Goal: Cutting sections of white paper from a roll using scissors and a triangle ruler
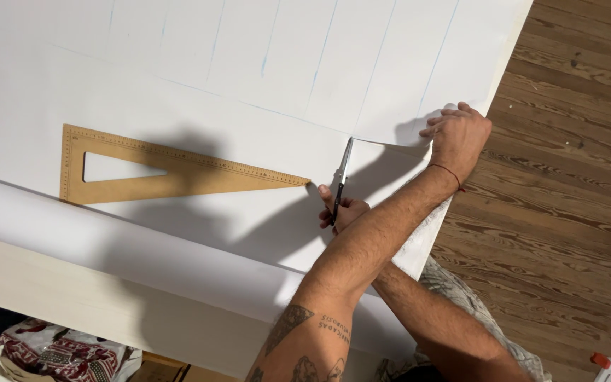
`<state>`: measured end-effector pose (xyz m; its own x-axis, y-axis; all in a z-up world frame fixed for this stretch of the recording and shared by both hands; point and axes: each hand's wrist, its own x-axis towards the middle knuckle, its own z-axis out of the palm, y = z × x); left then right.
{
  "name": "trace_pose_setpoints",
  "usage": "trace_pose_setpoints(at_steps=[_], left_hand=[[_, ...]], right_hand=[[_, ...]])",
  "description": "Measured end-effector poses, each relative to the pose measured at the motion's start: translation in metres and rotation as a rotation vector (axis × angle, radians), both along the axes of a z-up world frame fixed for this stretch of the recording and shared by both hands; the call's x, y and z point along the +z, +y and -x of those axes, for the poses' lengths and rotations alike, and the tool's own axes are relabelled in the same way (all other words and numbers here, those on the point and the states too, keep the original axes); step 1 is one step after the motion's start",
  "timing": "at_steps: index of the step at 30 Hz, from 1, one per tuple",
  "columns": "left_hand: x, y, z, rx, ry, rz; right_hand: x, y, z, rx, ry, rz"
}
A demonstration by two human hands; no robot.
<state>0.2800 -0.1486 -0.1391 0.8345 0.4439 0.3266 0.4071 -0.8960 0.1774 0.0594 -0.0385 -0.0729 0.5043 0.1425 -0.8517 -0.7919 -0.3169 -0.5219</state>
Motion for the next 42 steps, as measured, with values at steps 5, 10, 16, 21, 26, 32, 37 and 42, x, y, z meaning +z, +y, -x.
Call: trace_pose_setpoints(at_steps=[5,10,16,21,26,32,37,42], left_hand=[[0.003,0.002,0.004,-0.006,-0.012,-0.007],[0.001,0.001,0.003,0.001,-0.029,0.005],[0.009,0.007,0.008,-0.008,-0.043,0.001],[0.013,0.009,0.012,-0.023,-0.026,-0.009],[0.009,0.011,0.011,-0.014,-0.042,-0.01],[0.029,0.025,0.018,-0.013,-0.048,-0.007],[0.032,0.031,0.026,-0.013,-0.091,0.011],[0.025,0.021,0.013,0.028,-0.097,0.04]], right_hand=[[-0.002,0.004,-0.006,0.005,0.007,0.018],[0.0,0.006,0.001,0.019,-0.005,0.017],[0.001,0.011,-0.001,0.026,-0.01,0.019],[0.002,0.01,0.0,0.036,-0.011,0.024],[0.002,0.009,-0.004,0.047,-0.016,0.027],[0.013,-0.022,0.014,0.065,-0.031,0.024],[0.022,-0.071,-0.005,0.091,-0.061,0.007],[0.028,-0.082,-0.007,0.129,-0.074,-0.005]])
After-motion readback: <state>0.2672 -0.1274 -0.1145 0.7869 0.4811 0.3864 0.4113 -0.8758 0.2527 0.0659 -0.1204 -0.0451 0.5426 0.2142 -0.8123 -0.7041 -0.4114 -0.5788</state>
